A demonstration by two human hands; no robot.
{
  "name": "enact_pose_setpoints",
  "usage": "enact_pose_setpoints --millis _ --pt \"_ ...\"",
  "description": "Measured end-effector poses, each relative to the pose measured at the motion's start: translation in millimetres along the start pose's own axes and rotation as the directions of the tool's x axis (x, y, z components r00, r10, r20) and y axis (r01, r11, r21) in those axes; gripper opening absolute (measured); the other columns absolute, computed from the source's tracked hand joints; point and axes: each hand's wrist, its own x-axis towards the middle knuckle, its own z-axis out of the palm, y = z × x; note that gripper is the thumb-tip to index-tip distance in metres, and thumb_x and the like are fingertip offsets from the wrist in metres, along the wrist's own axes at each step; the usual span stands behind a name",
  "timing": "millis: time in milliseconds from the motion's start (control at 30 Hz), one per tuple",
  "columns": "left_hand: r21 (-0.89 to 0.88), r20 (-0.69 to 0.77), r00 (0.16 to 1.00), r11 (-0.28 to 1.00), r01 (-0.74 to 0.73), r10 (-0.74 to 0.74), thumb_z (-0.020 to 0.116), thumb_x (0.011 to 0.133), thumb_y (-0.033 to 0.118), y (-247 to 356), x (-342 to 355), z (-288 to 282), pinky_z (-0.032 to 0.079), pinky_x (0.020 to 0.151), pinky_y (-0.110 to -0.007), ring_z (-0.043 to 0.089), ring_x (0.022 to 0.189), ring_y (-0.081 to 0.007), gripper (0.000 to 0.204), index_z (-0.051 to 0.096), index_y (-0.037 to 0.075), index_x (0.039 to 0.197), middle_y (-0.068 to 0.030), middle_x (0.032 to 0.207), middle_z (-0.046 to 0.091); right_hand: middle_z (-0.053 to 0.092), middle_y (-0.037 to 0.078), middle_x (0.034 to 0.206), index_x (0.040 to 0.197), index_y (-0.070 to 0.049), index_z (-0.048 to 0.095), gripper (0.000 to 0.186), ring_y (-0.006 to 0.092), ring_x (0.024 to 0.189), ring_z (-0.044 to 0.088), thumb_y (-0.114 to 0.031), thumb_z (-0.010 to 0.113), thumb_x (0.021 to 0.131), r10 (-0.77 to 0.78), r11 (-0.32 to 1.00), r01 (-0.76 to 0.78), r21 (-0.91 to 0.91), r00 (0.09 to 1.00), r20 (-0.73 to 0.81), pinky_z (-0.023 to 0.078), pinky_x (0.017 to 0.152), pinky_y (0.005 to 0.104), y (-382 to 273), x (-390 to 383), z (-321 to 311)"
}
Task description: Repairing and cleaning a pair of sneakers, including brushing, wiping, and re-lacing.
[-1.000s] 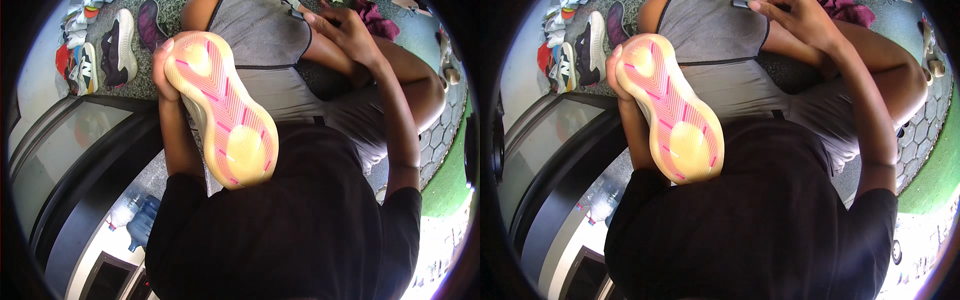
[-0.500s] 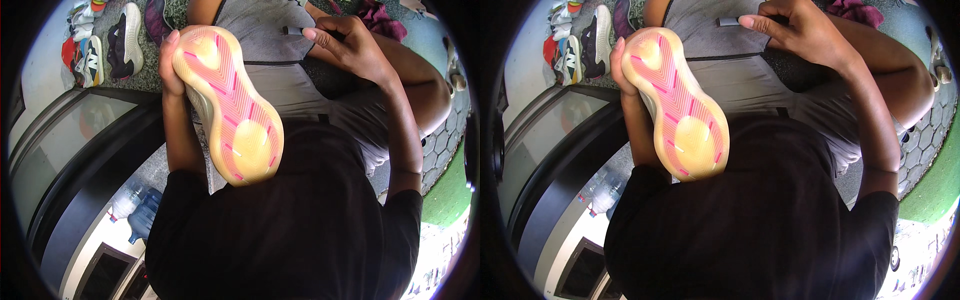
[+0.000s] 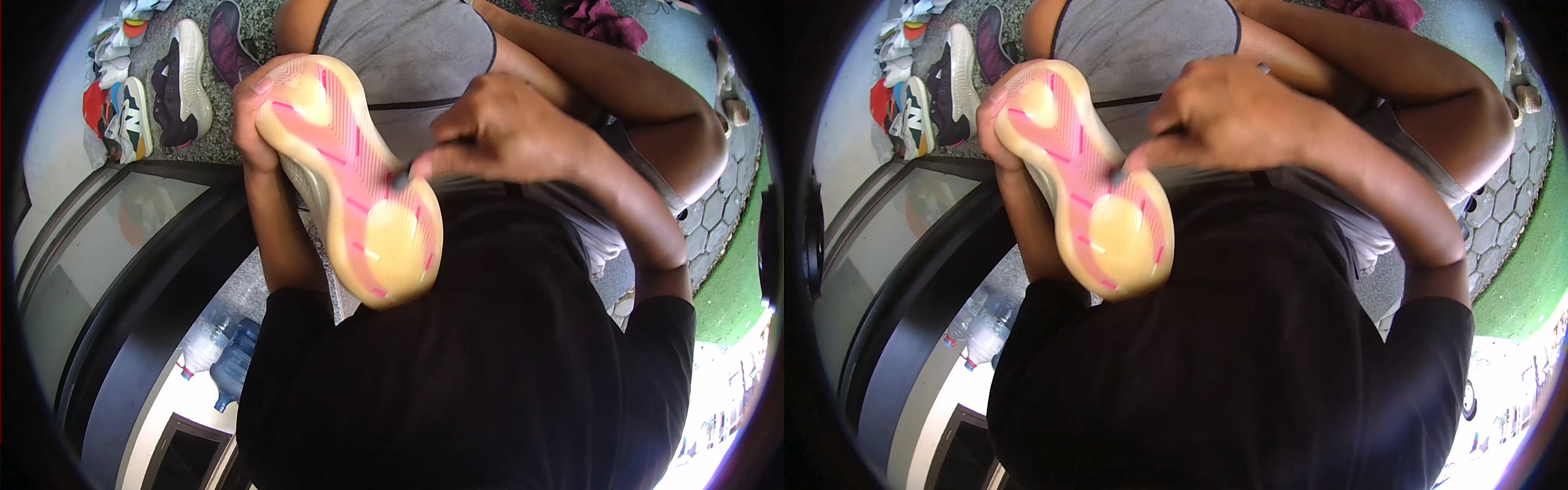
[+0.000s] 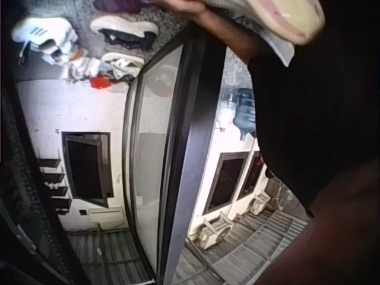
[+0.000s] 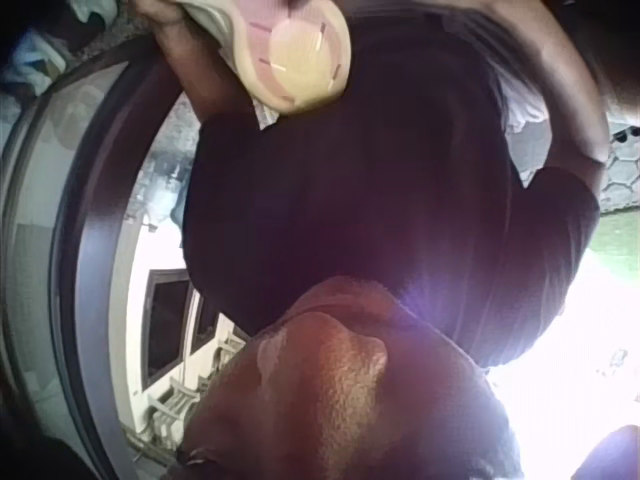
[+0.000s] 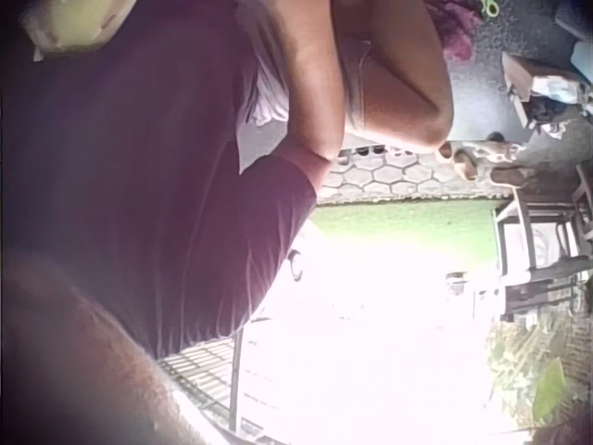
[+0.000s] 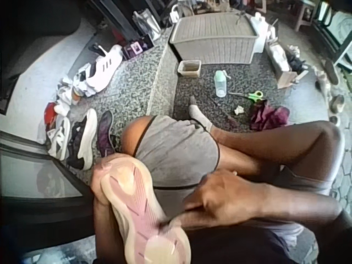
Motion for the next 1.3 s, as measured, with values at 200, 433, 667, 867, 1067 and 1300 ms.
enact_pose_setpoints --millis 200,433,667,867,1067,1300 --pt "0.042 -0.010 0.990 0.989 -0.142 0.142 0.043 0.088 0.046 -2.2 -6.3 -9.2 0.052 0.094 -0.036 0.068 0.103 -0.0292 0.071 0.063 -0.013 0.120 -0.0205 0.109 0.072 0.069 0.002 0.081 0.103 0.003 0.075 0.040 0.0062 0.080 0.058 -0.036 0.068 0.102 0.405 0.883 -0.306 0.356 0.881 -0.246 0.049 0.077 0.0273 72.9 -29.0 -49.5" --pt "0.095 -0.074 0.969 0.969 -0.230 0.237 0.052 0.081 0.034 14.1 11.0 -27.5 0.053 0.099 -0.041 0.068 0.108 -0.0340 0.068 0.060 -0.016 0.126 -0.0254 0.116 0.070 0.068 0.021 0.077 0.082 0.003 0.066 0.026 0.0383 0.067 0.062 -0.019 0.063 0.095 0.185 0.808 -0.537 -0.242 0.621 -0.761 0.048 0.063 0.0517 200.7 45.0 -144.6" --pt "0.267 -0.142 0.925 0.914 -0.307 0.352 0.059 0.078 0.033 14.9 15.7 -11.3 0.053 0.089 -0.038 0.069 0.095 -0.0268 0.060 0.066 -0.014 0.115 -0.0202 0.103 0.072 0.075 0.018 0.106 0.120 -0.021 0.075 0.028 0.0389 0.099 0.072 -0.026 0.059 0.098 0.273 0.638 -0.660 -0.396 0.675 -0.685 0.059 0.084 0.0497 286.1 172.3 -183.8" --pt "0.308 -0.151 0.928 0.908 -0.284 0.342 0.061 0.076 0.044 17.6 23.1 -11.6 0.053 0.082 -0.038 0.069 0.087 -0.0300 0.065 0.068 -0.013 0.107 -0.0218 0.095 0.070 0.073 0.026 0.107 0.113 -0.008 0.075 0.029 0.0407 0.105 0.072 -0.016 0.055 0.094 0.373 0.553 -0.636 -0.538 0.767 -0.523 0.057 0.092 0.0498 344.9 221.3 -188.9" --pt "0.311 -0.128 0.927 0.902 -0.300 0.352 0.062 0.076 0.044 17.9 29.9 -16.3 0.054 0.082 -0.039 0.069 0.086 -0.0315 0.065 0.068 -0.013 0.106 -0.0228 0.096 0.071 0.072 0.027 0.109 0.109 -0.005 0.075 0.027 0.0411 0.106 0.071 -0.014 0.056 0.093 0.348 0.558 -0.668 -0.493 0.728 -0.591 0.057 0.092 0.0499 344.7 234.0 -178.9" --pt "0.275 -0.130 0.908 0.895 -0.352 0.397 0.063 0.077 0.043 11.9 23.7 -16.5 0.054 0.082 -0.040 0.070 0.087 -0.0322 0.064 0.067 -0.013 0.108 -0.0237 0.097 0.071 0.072 0.025 0.109 0.107 -0.003 0.072 0.031 0.0420 0.103 0.071 -0.019 0.048 0.096 0.228 0.675 -0.589 -0.444 0.739 -0.634 0.056 0.092 0.0513 329.2 216.8 -167.1"
